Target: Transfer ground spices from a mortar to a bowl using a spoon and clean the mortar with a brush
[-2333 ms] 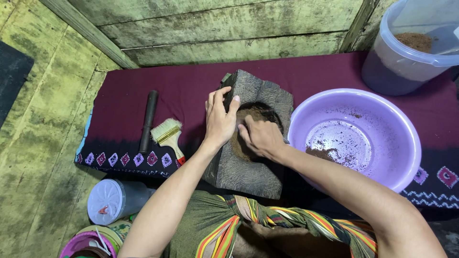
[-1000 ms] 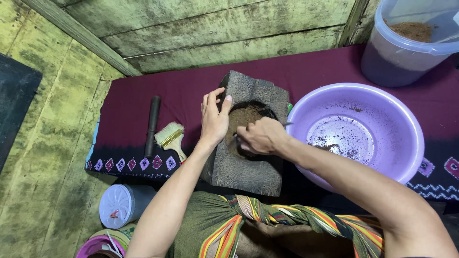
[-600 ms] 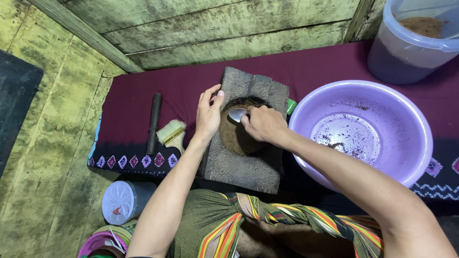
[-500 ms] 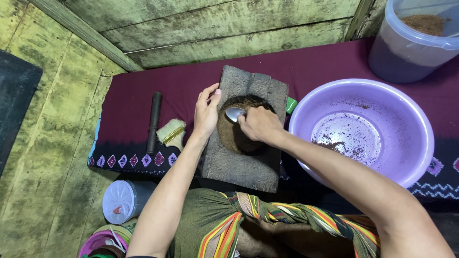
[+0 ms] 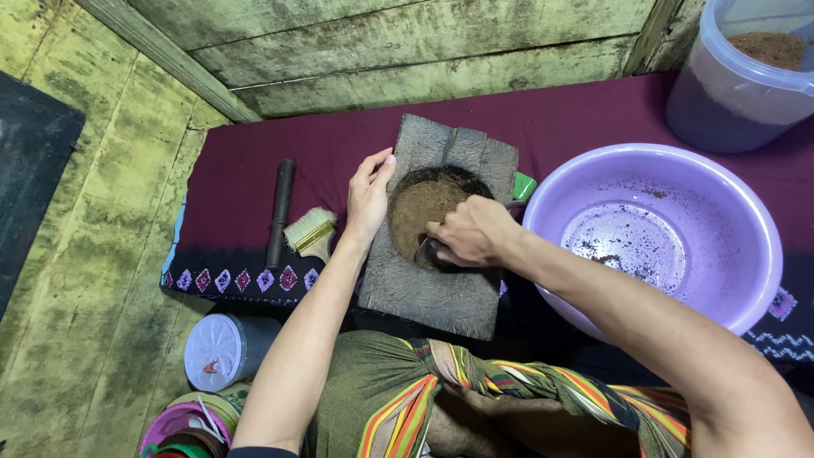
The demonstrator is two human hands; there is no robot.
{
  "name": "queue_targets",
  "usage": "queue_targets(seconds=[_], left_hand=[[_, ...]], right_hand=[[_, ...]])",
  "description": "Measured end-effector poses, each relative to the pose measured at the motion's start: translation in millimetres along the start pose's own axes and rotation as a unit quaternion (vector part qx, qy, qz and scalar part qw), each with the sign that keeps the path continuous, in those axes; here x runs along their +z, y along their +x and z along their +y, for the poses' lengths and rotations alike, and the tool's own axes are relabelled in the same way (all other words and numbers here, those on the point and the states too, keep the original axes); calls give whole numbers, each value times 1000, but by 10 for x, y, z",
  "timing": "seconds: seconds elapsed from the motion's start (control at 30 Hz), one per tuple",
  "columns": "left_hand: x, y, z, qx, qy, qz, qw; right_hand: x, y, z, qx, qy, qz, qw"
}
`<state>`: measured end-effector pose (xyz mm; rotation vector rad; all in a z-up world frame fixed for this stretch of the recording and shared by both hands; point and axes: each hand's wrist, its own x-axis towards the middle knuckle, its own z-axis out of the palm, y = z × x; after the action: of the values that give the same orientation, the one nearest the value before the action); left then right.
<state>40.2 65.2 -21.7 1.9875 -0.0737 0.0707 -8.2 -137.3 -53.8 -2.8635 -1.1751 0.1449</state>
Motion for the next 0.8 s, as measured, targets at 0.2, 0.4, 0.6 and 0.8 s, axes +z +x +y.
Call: queue_targets(seconds=[0.2,0.4,0.6,0.8], left_hand=[[-6,-49,77,-9,5,23,1000],[-2,-140,242,16,89,40,995],[-55,-346,479,34,209,-52,976],[-208,-434,516,-8,189,-115,975]], right_hand=[[-240,33,46,118,125,51,984],[-6,214,-86,235,241,96,937],[-79,-6,-103,83,151,-5,985],[-80,-143,-100,6,21,-11,1000]])
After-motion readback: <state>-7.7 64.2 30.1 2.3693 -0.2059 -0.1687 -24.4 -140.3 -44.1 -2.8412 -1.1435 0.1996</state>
